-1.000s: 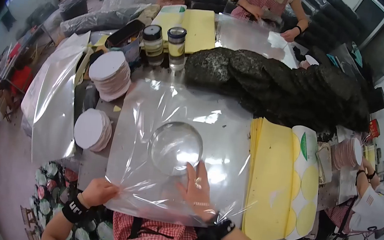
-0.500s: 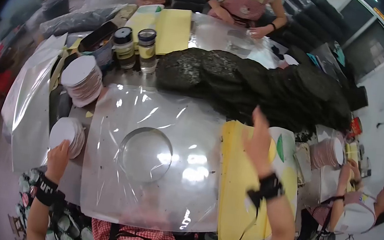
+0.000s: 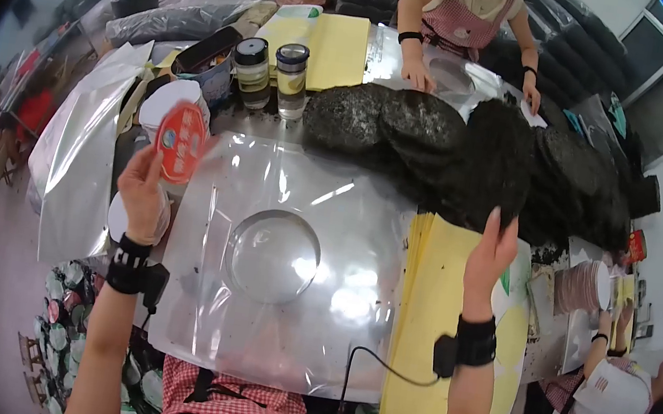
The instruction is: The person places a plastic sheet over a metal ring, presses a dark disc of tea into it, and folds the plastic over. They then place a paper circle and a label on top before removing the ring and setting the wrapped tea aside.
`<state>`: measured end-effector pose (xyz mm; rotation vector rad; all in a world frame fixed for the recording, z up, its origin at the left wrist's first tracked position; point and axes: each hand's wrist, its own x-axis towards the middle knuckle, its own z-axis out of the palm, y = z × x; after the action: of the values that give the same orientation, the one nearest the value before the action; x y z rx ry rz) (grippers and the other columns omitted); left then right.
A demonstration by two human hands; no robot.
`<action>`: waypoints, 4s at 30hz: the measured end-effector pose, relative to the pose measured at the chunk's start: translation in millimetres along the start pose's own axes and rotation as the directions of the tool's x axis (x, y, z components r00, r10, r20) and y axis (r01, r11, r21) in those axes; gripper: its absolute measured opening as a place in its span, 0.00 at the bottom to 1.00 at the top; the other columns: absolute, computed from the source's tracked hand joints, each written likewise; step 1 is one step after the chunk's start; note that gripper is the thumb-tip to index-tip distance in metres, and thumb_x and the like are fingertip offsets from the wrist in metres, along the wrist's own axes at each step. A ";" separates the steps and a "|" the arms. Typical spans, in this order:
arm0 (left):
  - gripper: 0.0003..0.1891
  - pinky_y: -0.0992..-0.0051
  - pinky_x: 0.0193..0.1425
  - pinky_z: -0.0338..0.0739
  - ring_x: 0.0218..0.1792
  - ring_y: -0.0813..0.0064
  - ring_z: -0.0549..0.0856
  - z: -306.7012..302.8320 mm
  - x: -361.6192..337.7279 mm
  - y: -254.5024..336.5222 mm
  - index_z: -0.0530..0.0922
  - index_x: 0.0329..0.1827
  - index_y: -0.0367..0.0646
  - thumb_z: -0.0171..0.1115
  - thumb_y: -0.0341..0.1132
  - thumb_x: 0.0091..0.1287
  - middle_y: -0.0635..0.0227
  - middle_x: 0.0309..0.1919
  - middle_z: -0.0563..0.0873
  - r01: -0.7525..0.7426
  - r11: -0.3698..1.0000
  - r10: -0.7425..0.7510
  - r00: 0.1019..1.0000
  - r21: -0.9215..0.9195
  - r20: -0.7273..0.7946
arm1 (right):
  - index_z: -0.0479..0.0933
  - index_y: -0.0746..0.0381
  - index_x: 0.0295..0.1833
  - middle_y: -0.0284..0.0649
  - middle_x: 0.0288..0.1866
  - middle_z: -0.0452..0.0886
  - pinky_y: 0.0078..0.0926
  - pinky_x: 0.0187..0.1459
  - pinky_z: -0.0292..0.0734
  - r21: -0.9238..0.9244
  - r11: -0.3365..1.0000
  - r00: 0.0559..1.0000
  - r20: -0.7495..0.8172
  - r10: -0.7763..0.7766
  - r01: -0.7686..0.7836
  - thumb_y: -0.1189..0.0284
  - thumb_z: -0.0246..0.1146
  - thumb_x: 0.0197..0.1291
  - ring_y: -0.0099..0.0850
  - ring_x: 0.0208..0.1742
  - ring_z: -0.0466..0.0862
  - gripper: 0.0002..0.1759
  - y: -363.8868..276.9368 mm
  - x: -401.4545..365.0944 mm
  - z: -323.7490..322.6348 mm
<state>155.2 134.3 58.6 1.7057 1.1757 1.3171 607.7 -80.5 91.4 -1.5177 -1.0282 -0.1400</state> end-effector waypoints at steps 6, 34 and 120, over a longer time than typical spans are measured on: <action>0.13 0.72 0.46 0.85 0.49 0.67 0.89 39.6 -114.8 10.8 0.84 0.51 0.43 0.64 0.32 0.64 0.64 0.49 0.88 -0.890 0.454 0.657 0.357 0.030 0.664 | 0.70 0.61 0.70 0.36 0.62 0.80 0.27 0.55 0.79 0.615 0.375 0.652 0.314 0.690 -0.693 0.67 0.58 0.75 0.28 0.57 0.82 0.22 -11.5 -92.9 -3.6; 0.51 0.66 0.44 0.86 0.46 0.54 0.88 111.5 -83.2 -38.4 0.64 0.70 0.25 0.82 0.31 0.40 0.43 0.63 0.75 -0.616 0.651 -0.220 0.405 0.442 0.888 | 0.70 0.70 0.48 0.54 0.44 0.76 0.43 0.30 0.86 -0.508 0.825 0.570 0.765 0.300 0.248 0.75 0.56 0.66 0.47 0.35 0.86 0.10 -50.0 -189.4 209.9; 0.27 0.57 0.70 0.69 0.62 0.51 0.76 71.4 -146.9 -6.8 0.78 0.54 0.36 0.71 0.36 0.49 0.54 0.56 0.79 -0.388 0.905 0.245 0.813 0.176 0.528 | 0.81 0.70 0.46 0.48 0.59 0.81 0.35 0.58 0.81 -0.097 0.983 0.816 0.573 -0.073 0.156 0.80 0.58 0.59 0.44 0.63 0.81 0.11 -96.6 -227.5 131.7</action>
<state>210.3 1.2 -18.8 2.3552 0.8115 0.8208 347.8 -97.3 -11.5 -1.6669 -1.6182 0.1770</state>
